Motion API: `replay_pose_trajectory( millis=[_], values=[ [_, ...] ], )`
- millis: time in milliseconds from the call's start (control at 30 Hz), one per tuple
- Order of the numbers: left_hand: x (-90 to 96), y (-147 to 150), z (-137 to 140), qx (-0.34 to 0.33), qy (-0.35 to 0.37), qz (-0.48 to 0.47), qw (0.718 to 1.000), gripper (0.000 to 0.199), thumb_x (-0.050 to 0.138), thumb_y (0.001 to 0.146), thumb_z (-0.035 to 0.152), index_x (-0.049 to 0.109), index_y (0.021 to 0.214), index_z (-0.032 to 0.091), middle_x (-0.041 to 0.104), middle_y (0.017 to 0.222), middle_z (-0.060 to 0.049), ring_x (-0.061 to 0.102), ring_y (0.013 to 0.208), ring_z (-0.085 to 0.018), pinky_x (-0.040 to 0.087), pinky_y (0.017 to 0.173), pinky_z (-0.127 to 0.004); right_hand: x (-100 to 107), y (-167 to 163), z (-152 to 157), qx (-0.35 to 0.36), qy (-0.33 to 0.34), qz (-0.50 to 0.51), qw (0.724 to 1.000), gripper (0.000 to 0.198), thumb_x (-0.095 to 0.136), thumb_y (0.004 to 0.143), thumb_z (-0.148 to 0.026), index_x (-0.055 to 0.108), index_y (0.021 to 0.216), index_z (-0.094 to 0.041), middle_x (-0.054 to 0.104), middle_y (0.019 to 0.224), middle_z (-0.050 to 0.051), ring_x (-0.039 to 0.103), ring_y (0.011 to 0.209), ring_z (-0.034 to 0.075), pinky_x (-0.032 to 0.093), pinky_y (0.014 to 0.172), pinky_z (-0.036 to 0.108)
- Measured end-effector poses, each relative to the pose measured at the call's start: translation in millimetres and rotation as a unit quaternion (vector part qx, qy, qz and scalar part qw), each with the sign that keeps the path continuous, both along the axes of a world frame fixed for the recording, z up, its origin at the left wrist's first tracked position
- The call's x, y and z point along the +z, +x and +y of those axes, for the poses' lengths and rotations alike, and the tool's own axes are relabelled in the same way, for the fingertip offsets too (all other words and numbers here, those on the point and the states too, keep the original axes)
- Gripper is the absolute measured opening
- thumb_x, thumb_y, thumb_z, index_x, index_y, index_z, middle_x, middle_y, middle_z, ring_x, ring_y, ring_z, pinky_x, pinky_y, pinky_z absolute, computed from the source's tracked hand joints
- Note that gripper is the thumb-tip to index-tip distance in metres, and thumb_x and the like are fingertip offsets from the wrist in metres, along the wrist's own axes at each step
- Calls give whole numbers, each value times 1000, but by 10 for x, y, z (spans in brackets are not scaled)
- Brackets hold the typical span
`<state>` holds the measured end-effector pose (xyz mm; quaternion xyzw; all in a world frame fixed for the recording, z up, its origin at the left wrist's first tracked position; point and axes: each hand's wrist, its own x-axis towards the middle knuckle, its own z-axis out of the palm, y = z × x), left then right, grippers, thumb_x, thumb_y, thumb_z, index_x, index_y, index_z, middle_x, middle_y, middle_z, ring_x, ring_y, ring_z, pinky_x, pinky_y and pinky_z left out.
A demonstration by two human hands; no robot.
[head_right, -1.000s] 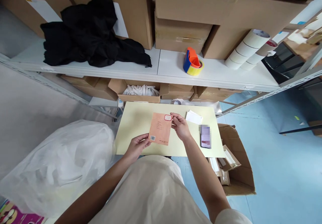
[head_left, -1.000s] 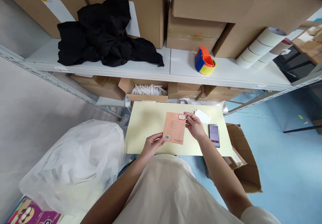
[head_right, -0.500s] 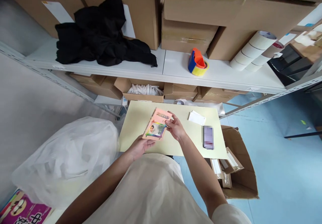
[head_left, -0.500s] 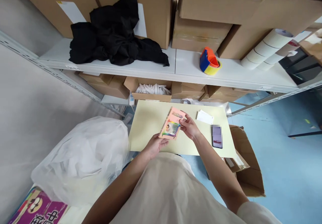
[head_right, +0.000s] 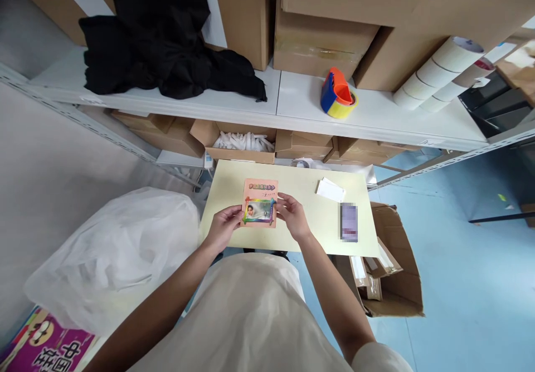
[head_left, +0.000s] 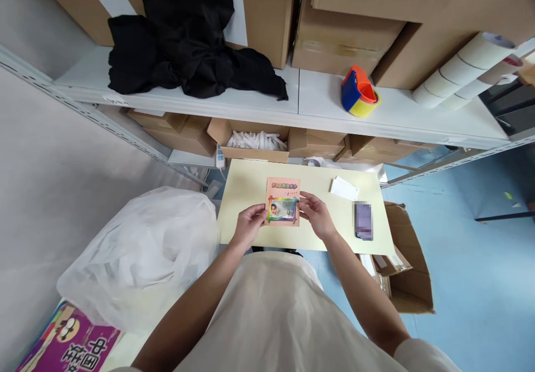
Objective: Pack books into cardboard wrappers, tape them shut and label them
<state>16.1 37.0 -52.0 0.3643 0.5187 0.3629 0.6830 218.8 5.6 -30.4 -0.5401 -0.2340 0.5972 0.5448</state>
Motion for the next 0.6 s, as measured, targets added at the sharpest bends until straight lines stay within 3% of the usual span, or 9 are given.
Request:
replay_pose_trajectory(
  millis=[167, 367, 600],
  values=[
    [-58, -95, 73, -3, -14, -3, 1000, 55, 79, 55, 52, 71, 95, 16, 73, 89, -8, 66, 81, -20, 54, 74, -33, -95, -113, -89, 14, -22, -33, 999, 43, 78, 64, -40, 66, 103, -26, 68, 86, 0, 64, 76, 16, 55, 74, 37],
    [-231, -224, 202, -4, -4, 31, 1000, 54, 76, 60, 50, 69, 101, 16, 72, 93, -8, 66, 82, -18, 52, 74, -30, -249, -267, 62, -5, -35, -44, 998, 42, 77, 63, -40, 67, 102, -25, 65, 83, 0, 64, 74, 16, 56, 72, 38],
    [-591, -507, 725, -32, 58, 116, 991, 40, 72, 66, 44, 70, 96, 19, 71, 94, -7, 65, 84, -20, 49, 77, -29, -783, -652, 627, -29, -55, -44, 997, 41, 76, 60, -38, 67, 97, -25, 59, 83, -1, 60, 70, 14, 57, 71, 39]
  ],
)
